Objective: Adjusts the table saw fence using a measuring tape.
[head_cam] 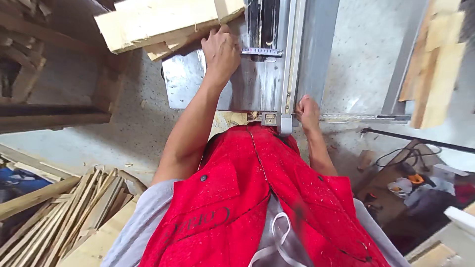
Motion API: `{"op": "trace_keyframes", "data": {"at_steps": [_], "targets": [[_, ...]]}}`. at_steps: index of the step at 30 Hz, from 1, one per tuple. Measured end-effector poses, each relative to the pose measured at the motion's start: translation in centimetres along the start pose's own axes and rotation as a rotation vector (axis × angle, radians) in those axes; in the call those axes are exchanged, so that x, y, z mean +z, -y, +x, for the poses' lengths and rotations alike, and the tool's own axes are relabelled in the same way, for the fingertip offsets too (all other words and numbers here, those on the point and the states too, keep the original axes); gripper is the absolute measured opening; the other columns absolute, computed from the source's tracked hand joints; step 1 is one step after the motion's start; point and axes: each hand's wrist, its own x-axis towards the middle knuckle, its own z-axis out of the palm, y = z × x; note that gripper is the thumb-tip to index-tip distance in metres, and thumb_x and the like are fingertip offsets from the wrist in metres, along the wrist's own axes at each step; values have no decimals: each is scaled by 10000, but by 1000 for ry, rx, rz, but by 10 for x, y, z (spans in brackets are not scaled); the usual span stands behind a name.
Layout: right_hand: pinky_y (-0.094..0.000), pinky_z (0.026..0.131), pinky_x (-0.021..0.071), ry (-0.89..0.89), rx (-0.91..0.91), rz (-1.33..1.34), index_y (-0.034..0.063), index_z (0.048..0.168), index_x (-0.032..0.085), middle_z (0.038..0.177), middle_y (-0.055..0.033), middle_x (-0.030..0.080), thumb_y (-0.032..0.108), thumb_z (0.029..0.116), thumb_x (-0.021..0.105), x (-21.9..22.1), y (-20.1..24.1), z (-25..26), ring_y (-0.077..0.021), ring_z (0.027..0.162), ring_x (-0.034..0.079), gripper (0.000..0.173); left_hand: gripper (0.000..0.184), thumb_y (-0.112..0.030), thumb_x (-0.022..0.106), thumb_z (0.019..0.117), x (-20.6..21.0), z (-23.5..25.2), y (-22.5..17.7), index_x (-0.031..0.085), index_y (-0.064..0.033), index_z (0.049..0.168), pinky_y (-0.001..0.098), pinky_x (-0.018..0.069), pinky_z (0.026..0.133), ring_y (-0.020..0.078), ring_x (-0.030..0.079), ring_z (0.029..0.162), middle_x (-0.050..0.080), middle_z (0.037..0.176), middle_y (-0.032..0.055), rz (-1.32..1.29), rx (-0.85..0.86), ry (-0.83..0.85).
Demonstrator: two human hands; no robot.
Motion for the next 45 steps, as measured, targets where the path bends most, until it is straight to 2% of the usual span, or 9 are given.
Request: {"op": "trace_keyframes", "data": {"at_steps": [1, 2, 4, 6, 10, 18, 27, 34, 45], "targets": [[-325, 596, 492, 64, -110, -126, 72, 987, 553, 808, -19, 561, 352, 1045, 425, -4, 7, -10, -113, 674, 555, 313, 303, -309, 514, 984, 0, 0, 0, 745, -150, 1099, 690, 448, 943, 386, 562, 1294, 644, 1349, 97, -4, -3, -2], [-371, 745, 577, 149, -161, -253, 21, 1250, 538, 1106, -95, 617, 452, 986, 565, -7, 15, -21, -161, 909, 642, 506, 299, -309, 520, 982, 0, 0, 1, 746, -146, 1093, 691, 449, 943, 385, 565, 1291, 648, 1343, 98, -7, -4, -7], [-415, 992, 569, 280, -198, -481, 61, 1556, 317, 1550, -156, 423, 666, 786, 748, -9, 25, -42, -212, 1307, 561, 1070, 297, -306, 521, 984, -1, -1, 0, 747, -144, 1088, 691, 450, 938, 386, 568, 1287, 652, 1336, 102, -9, 2, -9], [-461, 1143, 461, 347, -256, -616, 93, 1623, 220, 1661, -205, 248, 559, 713, 865, -8, 22, -51, -294, 1488, 383, 1209, 305, -306, 508, 989, -2, -1, -2, 745, -150, 1100, 683, 449, 944, 381, 564, 1293, 649, 1341, 97, -8, 4, -7], [-501, 1135, 462, 403, -247, -755, 187, 1660, 150, 1707, -223, 65, 362, 807, 864, -5, 14, -57, -360, 1499, 365, 1127, 298, -305, 517, 978, -2, -1, -1, 748, -158, 1095, 677, 450, 941, 373, 564, 1294, 650, 1341, 89, -3, 4, -5], [-498, 1044, 535, 459, -310, -789, 136, 1664, 30, 1709, -230, -55, 381, 915, 762, -8, 6, -57, -380, 1426, 468, 1075, 294, -309, 524, 983, -3, -1, -2, 748, -152, 1090, 675, 454, 949, 371, 569, 1289, 654, 1330, 94, -1, 12, -3], [-492, 1029, 544, 410, -388, -796, 102, 1657, 84, 1698, -271, -4, 459, 920, 732, -6, -3, -56, -395, 1381, 517, 1044, 300, -293, 513, 983, -5, -1, -3, 742, -135, 1094, 699, 458, 927, 407, 578, 1269, 653, 1325, 123, 8, 21, 13], [-502, 1233, 322, 326, -459, -882, 70, 1648, 135, 1693, -272, 93, 483, 927, 709, -2, -12, -58, -388, 1529, 303, 1010, 300, -298, 516, 980, -4, -1, -2, 745, -136, 1086, 695, 460, 919, 403, 580, 1266, 660, 1313, 122, 6, 27, 2], [-544, 1216, 326, 206, -553, -913, 80, 1643, 172, 1679, -278, 164, 538, 954, 627, 6, -30, -58, -396, 1504, 348, 945, 305, -302, 528, 981, -4, -2, -2, 735, -117, 1106, 698, 444, 944, 410, 565, 1283, 648, 1334, 126, 12, 16, -5]]}}
